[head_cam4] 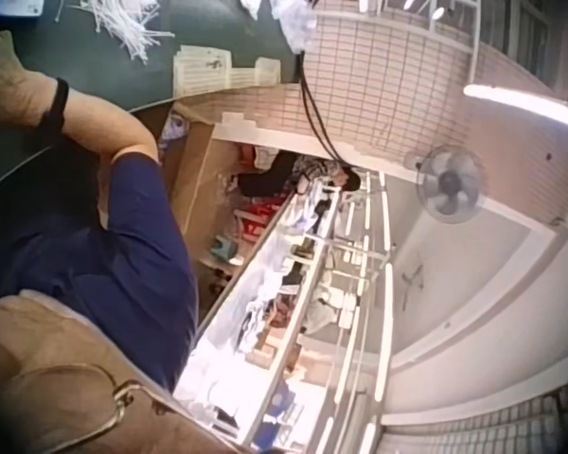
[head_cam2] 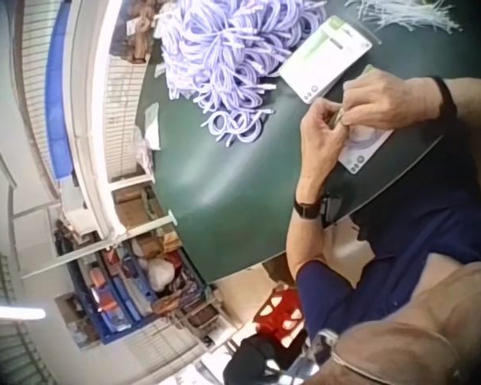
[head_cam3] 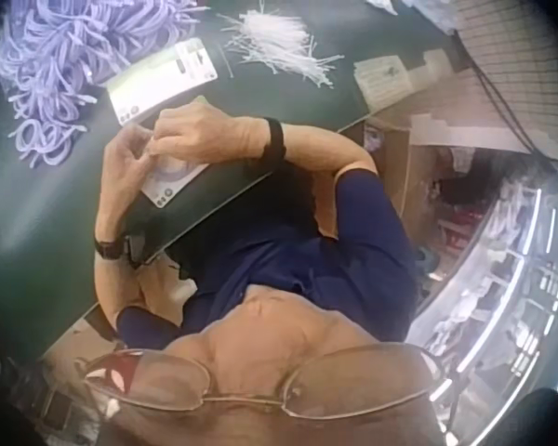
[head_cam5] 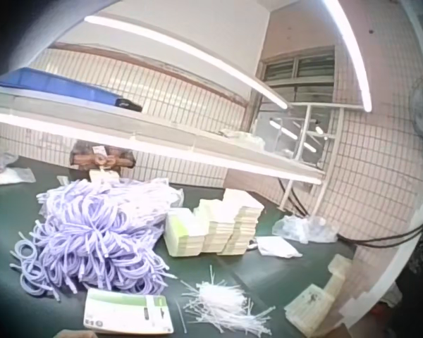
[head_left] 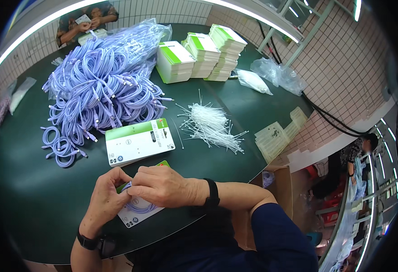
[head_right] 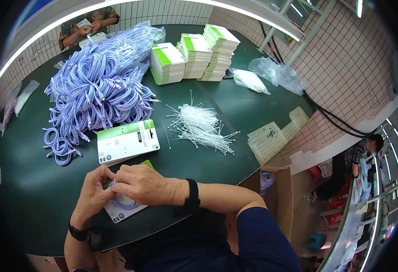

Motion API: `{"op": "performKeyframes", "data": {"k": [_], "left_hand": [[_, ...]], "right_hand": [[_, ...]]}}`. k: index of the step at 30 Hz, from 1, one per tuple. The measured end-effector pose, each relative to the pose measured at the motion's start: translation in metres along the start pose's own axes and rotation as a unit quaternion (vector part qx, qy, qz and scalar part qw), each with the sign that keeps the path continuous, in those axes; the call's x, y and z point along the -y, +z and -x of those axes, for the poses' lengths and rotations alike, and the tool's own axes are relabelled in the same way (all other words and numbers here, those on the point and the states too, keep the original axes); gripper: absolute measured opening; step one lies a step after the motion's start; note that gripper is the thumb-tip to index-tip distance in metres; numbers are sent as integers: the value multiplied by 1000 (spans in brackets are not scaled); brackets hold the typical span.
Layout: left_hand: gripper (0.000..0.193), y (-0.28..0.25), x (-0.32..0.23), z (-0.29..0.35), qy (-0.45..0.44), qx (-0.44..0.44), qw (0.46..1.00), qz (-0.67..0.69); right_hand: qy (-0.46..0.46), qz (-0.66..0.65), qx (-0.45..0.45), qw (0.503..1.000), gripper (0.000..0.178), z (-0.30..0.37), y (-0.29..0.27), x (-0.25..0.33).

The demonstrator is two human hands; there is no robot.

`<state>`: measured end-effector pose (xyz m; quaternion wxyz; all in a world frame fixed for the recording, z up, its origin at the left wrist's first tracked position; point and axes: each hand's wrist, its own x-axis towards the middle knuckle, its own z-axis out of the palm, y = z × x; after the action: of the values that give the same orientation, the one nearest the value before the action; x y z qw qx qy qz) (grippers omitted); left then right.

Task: Packaging coiled blue cables into retail cards and plastic sleeves at a workbench.

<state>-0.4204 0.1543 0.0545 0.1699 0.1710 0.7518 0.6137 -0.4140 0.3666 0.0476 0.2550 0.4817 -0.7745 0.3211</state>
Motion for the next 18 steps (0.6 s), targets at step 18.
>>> {"op": "performKeyframes", "data": {"k": [18], "left_hand": [[15, -7, 2, -4, 56, -30, 997, -42]], "right_hand": [[152, -48, -59, 986, 15, -8, -52, -2]]}}
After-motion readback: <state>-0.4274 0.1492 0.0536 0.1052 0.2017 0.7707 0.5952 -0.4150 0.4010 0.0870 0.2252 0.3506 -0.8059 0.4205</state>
